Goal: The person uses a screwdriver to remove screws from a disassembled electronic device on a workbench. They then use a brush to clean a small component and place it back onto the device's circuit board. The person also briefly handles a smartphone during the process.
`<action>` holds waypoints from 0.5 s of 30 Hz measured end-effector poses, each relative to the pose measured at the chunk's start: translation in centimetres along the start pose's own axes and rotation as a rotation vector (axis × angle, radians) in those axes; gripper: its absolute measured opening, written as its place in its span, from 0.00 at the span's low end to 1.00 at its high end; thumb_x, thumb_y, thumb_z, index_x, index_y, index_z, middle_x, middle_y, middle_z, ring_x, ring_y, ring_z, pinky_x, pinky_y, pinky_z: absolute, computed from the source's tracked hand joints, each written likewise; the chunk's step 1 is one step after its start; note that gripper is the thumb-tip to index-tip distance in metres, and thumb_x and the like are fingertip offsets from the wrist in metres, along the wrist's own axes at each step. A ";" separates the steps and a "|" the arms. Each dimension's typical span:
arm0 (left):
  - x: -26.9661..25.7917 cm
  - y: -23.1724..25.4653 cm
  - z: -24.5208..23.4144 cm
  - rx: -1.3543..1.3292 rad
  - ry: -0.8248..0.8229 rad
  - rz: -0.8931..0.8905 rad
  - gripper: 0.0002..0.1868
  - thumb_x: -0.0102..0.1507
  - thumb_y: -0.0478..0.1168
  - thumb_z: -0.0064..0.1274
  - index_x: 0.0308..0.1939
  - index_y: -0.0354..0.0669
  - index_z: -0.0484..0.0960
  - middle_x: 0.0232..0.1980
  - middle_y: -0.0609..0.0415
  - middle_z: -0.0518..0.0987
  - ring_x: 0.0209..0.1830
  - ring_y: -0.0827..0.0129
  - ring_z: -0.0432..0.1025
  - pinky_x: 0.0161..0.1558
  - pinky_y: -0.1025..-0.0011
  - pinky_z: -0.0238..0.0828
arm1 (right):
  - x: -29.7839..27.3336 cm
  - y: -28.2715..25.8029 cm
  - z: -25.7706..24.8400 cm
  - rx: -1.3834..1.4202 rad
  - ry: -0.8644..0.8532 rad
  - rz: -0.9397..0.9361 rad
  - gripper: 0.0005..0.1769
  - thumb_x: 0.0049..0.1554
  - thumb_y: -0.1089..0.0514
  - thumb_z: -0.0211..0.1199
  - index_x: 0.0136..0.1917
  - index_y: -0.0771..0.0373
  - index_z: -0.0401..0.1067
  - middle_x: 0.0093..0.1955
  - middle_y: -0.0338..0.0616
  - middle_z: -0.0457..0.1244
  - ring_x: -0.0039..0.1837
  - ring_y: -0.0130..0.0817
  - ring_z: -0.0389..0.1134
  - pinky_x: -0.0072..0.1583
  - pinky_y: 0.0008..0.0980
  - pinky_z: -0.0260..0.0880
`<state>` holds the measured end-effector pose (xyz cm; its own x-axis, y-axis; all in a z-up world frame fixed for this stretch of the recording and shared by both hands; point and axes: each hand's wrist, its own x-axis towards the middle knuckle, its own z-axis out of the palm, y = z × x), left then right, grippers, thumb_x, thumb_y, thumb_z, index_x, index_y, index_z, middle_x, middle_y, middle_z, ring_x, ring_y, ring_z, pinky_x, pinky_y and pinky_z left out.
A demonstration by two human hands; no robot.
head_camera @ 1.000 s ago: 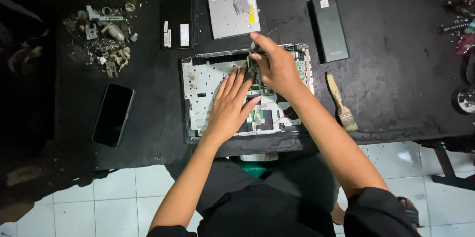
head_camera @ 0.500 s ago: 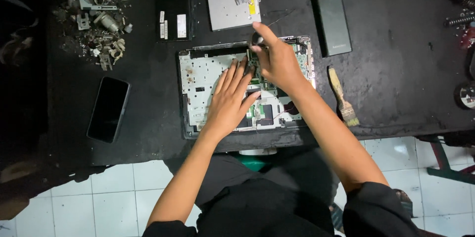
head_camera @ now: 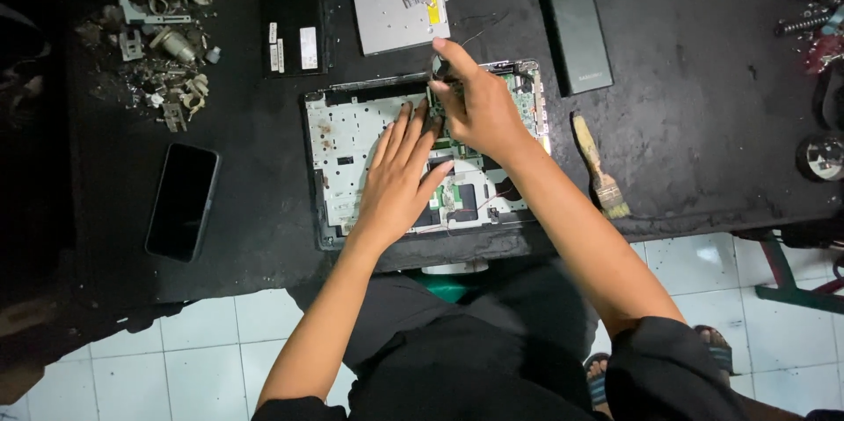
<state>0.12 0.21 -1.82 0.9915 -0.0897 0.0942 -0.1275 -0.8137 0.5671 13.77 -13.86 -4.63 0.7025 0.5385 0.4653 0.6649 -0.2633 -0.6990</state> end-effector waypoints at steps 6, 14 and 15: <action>-0.1 0.0 0.0 0.023 0.018 0.016 0.30 0.74 0.51 0.45 0.75 0.39 0.64 0.82 0.41 0.52 0.84 0.53 0.41 0.80 0.57 0.33 | 0.6 -0.5 0.5 -0.043 0.019 -0.070 0.32 0.62 0.70 0.64 0.76 0.55 0.62 0.46 0.56 0.70 0.43 0.61 0.72 0.44 0.51 0.71; -0.1 -0.3 -0.3 0.119 0.009 0.073 0.27 0.74 0.53 0.40 0.74 0.43 0.63 0.82 0.47 0.52 0.84 0.55 0.42 0.81 0.53 0.39 | 0.6 -0.1 0.1 -0.006 -0.129 0.117 0.30 0.67 0.72 0.61 0.76 0.57 0.55 0.34 0.42 0.63 0.43 0.33 0.68 0.36 0.26 0.61; -0.2 -0.2 -0.4 0.126 0.018 0.095 0.23 0.74 0.52 0.40 0.68 0.43 0.71 0.81 0.44 0.53 0.83 0.53 0.42 0.80 0.51 0.40 | 0.7 -0.4 0.0 -0.026 -0.147 0.137 0.30 0.66 0.71 0.64 0.76 0.58 0.56 0.33 0.40 0.63 0.29 0.26 0.57 0.31 0.26 0.56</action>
<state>-0.02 0.59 -1.60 0.9744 -0.1603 0.1579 -0.2153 -0.8679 0.4476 14.05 -13.39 -4.01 0.7436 0.6067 0.2810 0.5732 -0.3620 -0.7351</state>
